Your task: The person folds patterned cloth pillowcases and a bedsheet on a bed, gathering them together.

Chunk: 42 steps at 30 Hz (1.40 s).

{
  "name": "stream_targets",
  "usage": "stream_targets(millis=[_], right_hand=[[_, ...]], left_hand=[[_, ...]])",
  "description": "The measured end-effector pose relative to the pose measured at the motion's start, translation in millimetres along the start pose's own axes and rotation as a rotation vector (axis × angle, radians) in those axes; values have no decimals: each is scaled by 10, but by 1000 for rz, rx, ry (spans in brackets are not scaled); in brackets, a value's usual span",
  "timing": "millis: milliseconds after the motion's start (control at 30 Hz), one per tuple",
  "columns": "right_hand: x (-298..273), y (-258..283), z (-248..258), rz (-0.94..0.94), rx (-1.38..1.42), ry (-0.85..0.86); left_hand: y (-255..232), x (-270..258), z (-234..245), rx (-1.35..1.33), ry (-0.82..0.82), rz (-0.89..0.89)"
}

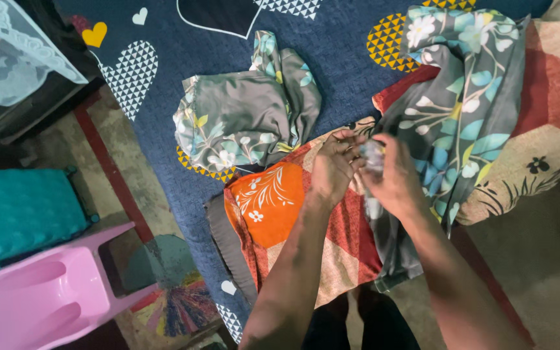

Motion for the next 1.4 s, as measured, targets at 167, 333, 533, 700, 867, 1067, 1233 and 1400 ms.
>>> stream_targets(millis=[167, 333, 533, 700, 867, 1067, 1233, 1400], right_hand=[[-113, -762, -97, -330, -116, 44], [-140, -1032, -104, -443, -136, 3], [-445, -1626, -315, -907, 323, -256], [-461, -1609, -245, -1025, 212, -253], [-206, -1383, -296, -775, 446, -208], [-36, -1294, -279, -663, 572, -111], [181, -907, 93, -489, 36, -61], [278, -485, 157, -178, -186, -51]], left_hand=[[-352, 36, 98, 1265, -423, -411], [-387, 390, 24, 1780, -491, -535], [-385, 568, 242, 1754, -573, -104], [-471, 165, 63, 1654, -313, -190], [-416, -132, -279, 1593, 28, -29], [-178, -102, -576, 1828, 182, -146], [-74, -195, -603, 1952, -93, -194], [-65, -223, -637, 2071, -287, -430]])
Point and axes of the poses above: each hand's wrist, its own x-axis towards the middle knuckle, its own z-axis out of the back of the hand, y = z × x, the point moved 9 cm from there along x, towards the middle knuckle, and after that the axes turned 10 degrees about z, right-handed, at the moved point
